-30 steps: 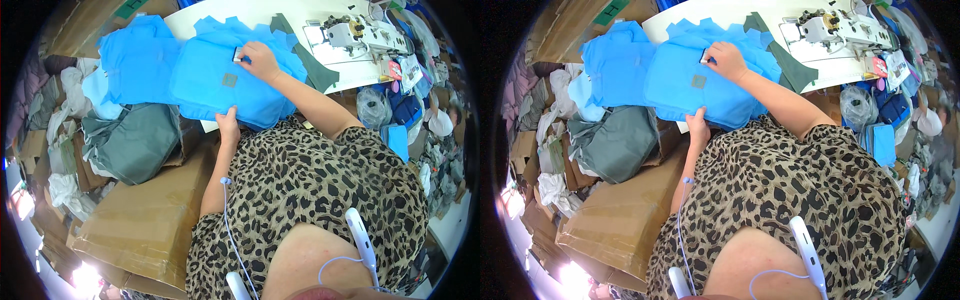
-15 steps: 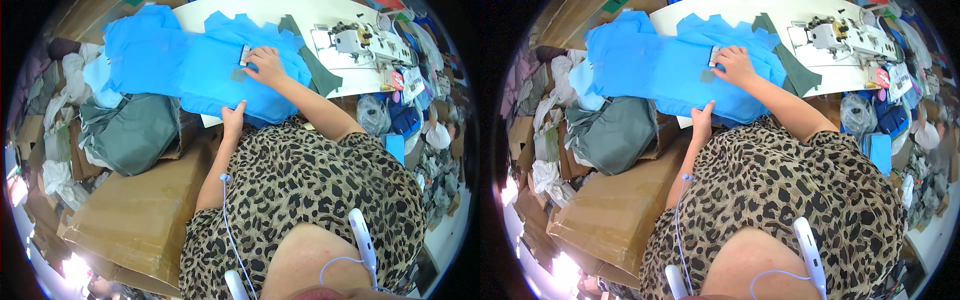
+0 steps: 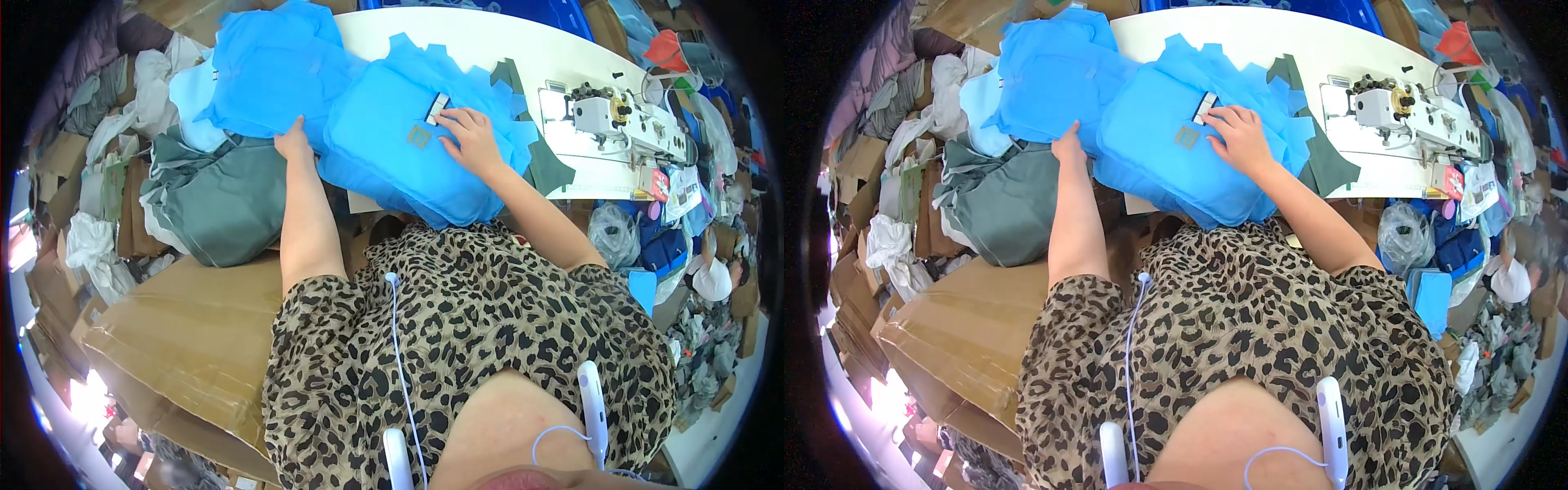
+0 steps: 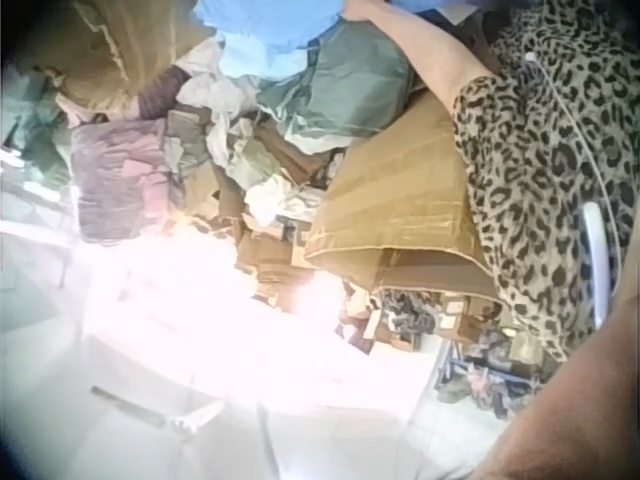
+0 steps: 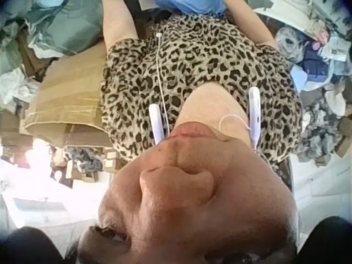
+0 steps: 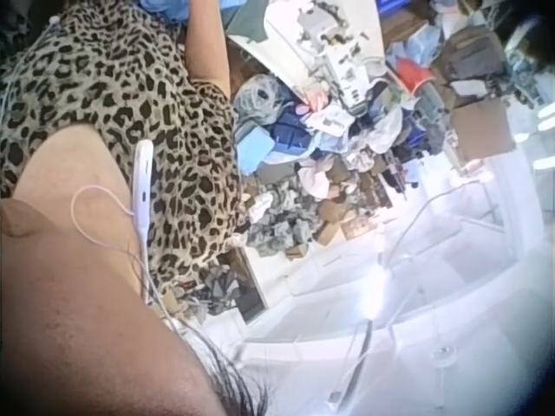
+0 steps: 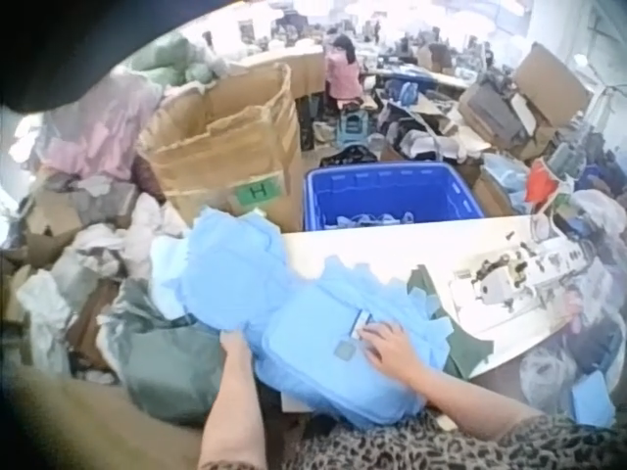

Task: Sewing fabric components using an industrial sewing machine and sorting finished bags.

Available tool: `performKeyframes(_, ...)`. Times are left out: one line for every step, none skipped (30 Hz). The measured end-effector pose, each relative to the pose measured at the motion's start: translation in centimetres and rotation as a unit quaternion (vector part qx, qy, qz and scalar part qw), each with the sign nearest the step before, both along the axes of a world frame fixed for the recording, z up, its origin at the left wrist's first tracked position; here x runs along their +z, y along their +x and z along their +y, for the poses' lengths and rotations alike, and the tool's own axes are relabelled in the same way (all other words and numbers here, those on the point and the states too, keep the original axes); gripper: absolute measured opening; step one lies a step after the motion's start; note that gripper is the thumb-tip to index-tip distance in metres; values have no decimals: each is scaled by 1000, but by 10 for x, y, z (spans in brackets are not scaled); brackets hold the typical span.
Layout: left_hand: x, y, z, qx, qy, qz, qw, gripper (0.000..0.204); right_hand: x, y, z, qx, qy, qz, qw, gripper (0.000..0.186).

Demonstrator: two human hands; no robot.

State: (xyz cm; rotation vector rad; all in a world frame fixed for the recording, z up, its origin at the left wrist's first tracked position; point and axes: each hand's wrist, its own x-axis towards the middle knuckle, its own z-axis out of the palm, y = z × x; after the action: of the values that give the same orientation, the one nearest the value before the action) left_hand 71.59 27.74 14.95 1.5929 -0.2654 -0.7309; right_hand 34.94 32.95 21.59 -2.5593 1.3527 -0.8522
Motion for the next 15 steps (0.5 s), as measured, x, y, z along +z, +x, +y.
performKeyframes(12, -1, -5, 4, -8, -20, 1000, 44, 0, -3, 0, -6, -1, 0, 1000, 39)
performKeyframes(26, 0, -9, 9, -15, -41, 999, 43, 1, -4, 0, -6, -1, 0, 1000, 38)
performKeyframes(51, -4, -11, -8, -65, -48, 997, 41, 0, -4, -1, -8, -1, 0, 1000, 37)
performKeyframes(83, -10, -10, -26, -114, -54, 992, 38, 1, -6, -2, -15, -1, -1, 1000, 37)
performKeyframes(117, -17, -5, -39, -162, -102, 981, 36, 4, -6, -3, -10, -3, -13, 1000, 37)
performKeyframes(149, -26, 4, -50, -210, -149, 965, 33, 8, -5, -3, -4, -6, -25, 1000, 36)
performKeyframes(174, -43, 11, -56, -212, -149, 964, 33, 13, -9, -5, -9, -7, -27, 1000, 36)
performKeyframes(197, -62, 21, -93, -215, -265, 935, 29, 19, -12, -8, -16, 2, -63, 998, 33)
performKeyframes(207, -80, 31, -129, -215, -377, 892, 26, 22, -16, -11, -23, 11, -98, 995, 30)
performKeyframes(205, -95, 42, -177, -214, -401, 873, 25, 25, -20, -15, -26, 8, -99, 995, 30)
performKeyframes(197, -105, 54, -223, -212, -424, 852, 25, 27, -23, -22, -41, 171, -293, 940, 31)
performKeyframes(185, -114, 61, -253, -208, -501, 801, 25, 28, -30, -31, -56, 319, -467, 823, 36)
performKeyframes(171, -119, 72, -277, -199, -577, 742, 26, 22, -39, -46, -58, 316, -468, 823, 36)
performKeyframes(151, -129, 85, -304, -185, -575, 737, 25, 12, -57, -63, -46, 418, -548, 723, 42)
performKeyframes(130, -136, 100, -330, -169, -573, 731, 26, 6, -68, -70, -31, 508, -614, 603, 48)
